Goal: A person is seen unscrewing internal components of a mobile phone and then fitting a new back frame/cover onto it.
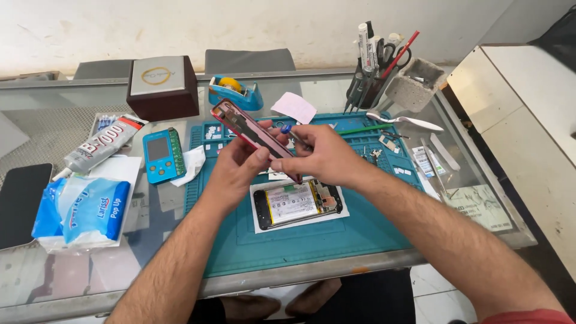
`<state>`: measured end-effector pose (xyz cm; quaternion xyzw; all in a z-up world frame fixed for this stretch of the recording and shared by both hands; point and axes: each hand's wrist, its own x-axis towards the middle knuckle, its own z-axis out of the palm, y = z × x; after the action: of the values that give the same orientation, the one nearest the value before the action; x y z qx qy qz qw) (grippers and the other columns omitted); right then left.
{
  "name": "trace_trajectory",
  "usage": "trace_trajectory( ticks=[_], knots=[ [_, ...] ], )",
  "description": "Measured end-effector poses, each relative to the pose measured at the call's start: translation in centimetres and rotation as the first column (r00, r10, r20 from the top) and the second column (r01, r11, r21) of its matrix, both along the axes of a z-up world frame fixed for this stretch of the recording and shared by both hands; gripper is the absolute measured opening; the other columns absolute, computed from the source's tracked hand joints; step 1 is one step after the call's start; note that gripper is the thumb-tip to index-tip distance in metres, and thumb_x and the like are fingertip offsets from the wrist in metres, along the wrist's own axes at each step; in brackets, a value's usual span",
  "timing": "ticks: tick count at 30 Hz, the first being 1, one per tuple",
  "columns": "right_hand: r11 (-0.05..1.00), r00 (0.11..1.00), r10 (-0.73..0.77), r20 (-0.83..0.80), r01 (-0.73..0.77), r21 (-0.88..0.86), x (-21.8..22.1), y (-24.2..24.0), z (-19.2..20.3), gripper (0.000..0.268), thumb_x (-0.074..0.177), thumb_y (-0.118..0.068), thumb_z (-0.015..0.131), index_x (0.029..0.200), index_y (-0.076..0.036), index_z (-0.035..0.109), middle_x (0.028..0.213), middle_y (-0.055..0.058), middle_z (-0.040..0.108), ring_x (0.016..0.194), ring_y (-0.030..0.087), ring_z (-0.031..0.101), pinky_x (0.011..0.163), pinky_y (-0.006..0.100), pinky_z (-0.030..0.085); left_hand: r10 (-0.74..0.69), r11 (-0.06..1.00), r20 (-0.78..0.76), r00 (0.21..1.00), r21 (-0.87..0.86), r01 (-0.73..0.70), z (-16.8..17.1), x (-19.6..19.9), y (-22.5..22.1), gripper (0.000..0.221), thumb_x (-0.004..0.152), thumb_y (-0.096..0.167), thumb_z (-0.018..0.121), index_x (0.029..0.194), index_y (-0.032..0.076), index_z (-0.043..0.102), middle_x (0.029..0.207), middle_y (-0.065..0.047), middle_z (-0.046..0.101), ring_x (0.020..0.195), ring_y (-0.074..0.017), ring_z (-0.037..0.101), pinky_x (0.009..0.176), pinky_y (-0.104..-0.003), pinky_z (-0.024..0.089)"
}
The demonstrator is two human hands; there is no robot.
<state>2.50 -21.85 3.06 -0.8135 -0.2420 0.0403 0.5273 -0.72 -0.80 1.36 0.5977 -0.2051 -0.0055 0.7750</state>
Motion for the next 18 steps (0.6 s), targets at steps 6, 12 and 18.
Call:
trace_trajectory(
  ticks=[6,12,18],
  knots=[
    [0.987,0.991,-0.111,-0.081,0.119,0.106,-0.1,-0.7,5.6,0.032,0.099,-0.023,0.066,0.122,-0.001,0.068,0.069,0.003,0.059,0.059,0.009,0.057,0.054,0.025,0.052,0.134,0.99,0.005,0.991,-0.032,-0.134,0.5,0.1,0.5,0.063,0.094,0.041,0.067,0.14,0.001,0.055,0.116,-0.023,0.072,0.11,-0.0338,0.073,0.096,-0.047,0.061],
    [0.92,0.891,-0.389,0.235,0.39,0.045,4.5,-6.3,3.8,0.011,0.103,-0.017,0.072,0.108,-0.01,0.078,0.082,0.0,0.073,0.076,0.007,0.063,0.071,0.027,0.053,0.192,0.98,-0.001,0.981,0.056,-0.192,0.2,0.7,0.7,0.068,0.1,0.052,0.049,0.144,0.0,0.052,0.096,-0.017,0.07,0.085,-0.0251,0.073,0.075,-0.039,0.065],
    [0.838,0.758,-0.477,0.444,0.545,-0.03,5.9,-8.4,1.8,0.01,0.103,-0.024,0.074,0.103,-0.016,0.08,0.075,-0.003,0.072,0.071,0.009,0.068,0.068,0.027,0.053,0.188,0.982,-0.106,0.976,0.03,-0.186,0.7,0.7,0.6,0.075,0.102,0.055,0.036,0.147,-0.003,0.049,0.088,-0.016,0.068,0.073,-0.023,0.07,0.064,-0.036,0.061]
  ],
)
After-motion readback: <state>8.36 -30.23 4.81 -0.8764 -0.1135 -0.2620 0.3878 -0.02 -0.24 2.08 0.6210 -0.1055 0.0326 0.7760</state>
